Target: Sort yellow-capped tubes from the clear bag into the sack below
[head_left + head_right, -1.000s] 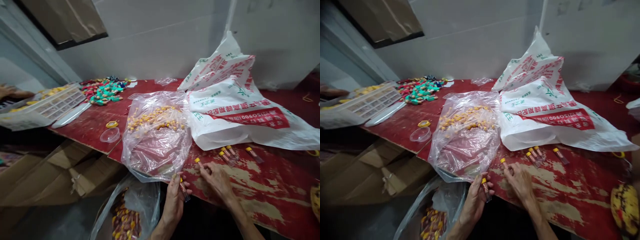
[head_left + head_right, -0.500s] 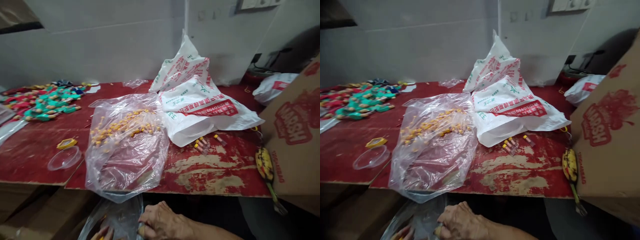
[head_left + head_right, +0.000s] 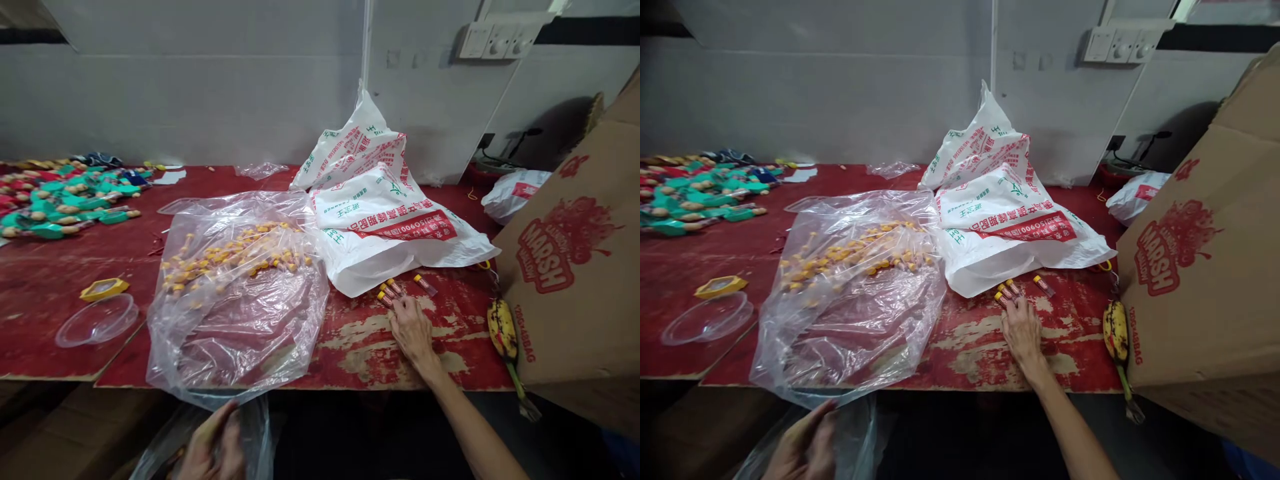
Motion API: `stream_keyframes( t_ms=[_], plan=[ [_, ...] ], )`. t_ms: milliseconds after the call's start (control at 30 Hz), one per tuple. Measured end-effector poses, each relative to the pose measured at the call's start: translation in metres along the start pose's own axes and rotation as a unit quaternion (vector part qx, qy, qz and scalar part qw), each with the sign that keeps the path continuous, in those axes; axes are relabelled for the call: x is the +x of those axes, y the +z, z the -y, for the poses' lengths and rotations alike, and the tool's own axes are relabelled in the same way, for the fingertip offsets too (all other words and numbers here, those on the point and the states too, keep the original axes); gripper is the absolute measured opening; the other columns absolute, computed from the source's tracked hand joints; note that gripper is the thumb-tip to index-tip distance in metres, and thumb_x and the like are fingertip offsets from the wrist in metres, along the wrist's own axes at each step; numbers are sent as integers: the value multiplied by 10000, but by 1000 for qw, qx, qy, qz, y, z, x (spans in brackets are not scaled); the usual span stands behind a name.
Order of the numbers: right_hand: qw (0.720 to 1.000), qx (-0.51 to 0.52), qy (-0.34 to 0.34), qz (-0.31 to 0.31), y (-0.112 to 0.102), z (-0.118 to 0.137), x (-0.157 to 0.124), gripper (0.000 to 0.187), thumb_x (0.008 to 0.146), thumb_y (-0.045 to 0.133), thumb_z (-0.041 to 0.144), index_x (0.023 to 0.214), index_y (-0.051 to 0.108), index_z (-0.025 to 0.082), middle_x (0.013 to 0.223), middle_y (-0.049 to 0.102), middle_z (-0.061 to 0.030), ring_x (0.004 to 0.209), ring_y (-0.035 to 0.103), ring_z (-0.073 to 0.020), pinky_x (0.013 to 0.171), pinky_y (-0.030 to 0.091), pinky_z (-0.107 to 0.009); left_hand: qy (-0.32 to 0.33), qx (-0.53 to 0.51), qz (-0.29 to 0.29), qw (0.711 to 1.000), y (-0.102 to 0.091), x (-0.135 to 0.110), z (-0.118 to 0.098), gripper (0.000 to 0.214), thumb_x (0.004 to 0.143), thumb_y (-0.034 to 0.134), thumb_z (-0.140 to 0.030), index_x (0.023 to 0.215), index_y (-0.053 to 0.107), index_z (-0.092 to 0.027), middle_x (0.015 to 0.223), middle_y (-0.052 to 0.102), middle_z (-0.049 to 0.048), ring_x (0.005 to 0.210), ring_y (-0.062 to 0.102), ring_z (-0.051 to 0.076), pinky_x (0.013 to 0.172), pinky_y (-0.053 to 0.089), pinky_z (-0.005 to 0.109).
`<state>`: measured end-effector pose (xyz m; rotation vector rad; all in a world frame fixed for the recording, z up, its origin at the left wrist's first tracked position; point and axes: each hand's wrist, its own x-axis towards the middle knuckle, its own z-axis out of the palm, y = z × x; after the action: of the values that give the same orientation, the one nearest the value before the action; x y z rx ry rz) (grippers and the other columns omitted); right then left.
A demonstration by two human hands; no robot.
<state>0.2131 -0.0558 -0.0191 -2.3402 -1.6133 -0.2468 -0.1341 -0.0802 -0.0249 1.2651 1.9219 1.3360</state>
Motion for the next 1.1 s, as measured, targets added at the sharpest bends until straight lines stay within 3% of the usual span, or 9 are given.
stream_keyframes(
  t_ms=[67,167,233,300,433,533,700,867,1100],
  plan=[
    [999,-40,-9,4,6,-2,8,210,876,488,179,1047,611,177,1059,563,-103,958,504,-241,795,386,-331,73,-45,64,994,31,-9,-33,225,661,691,-361,859,726,-262,916,700,31,913,626,275,957,440,384],
    [998,-53,-21,-7,15,0,11,186,875,505,197,1029,599,151,1091,566,-129,978,490,-260,851,359,-372,84,-145,212,963,78,-18,-68,147,628,720,-305,760,754,-250,808,709,55,794,640,246,841,480,323],
    [998,-36,-43,-2,16,-3,8,197,885,476,184,1043,581,134,1078,582,-133,969,505,-250,855,352,-370,77,-185,281,939,101,-20,-78,133,631,725,-279,757,760,-251,786,708,67,782,638,247,812,480,316],
    [997,6,-73,28,11,-10,1,222,898,429,172,1069,565,134,1028,612,-111,909,540,-218,820,360,-340,73,-201,312,926,117,-20,-79,121,646,717,-268,760,759,-259,748,699,63,760,631,244,793,480,319],
    [977,68,-134,148,-15,-22,-11,227,917,372,196,947,596,187,879,651,-45,751,576,-163,701,375,-282,66,-185,292,936,128,-21,-64,152,691,683,-284,821,755,-250,784,705,57,776,637,237,795,489,326],
    [964,-7,-142,227,-30,-16,-13,242,907,414,234,789,621,193,775,658,-60,681,587,-179,626,367,-290,32,-168,257,951,128,-22,-48,203,692,692,-317,870,746,-237,884,719,61,860,644,248,845,490,334],
    [943,-87,-122,296,-27,9,-1,250,839,444,60,829,675,154,766,691,-102,687,639,-219,547,381,-288,57,-124,261,956,131,-21,-33,251,742,645,-369,931,725,-224,903,719,53,862,656,236,858,510,356],
    [940,-89,-104,314,-15,14,5,262,845,435,45,845,690,107,794,698,-146,716,662,-246,519,372,-283,96,-79,254,959,138,-23,-30,292,800,570,-401,978,695,-207,933,712,55,877,664,222,855,527,378],
    [953,-75,-104,273,-25,5,1,218,889,472,129,813,676,146,774,697,-96,717,656,-215,549,360,-273,35,-110,259,959,139,-27,-41,351,798,575,-437,1045,650,-199,944,697,58,832,667,211,779,552,355]
  ],
)
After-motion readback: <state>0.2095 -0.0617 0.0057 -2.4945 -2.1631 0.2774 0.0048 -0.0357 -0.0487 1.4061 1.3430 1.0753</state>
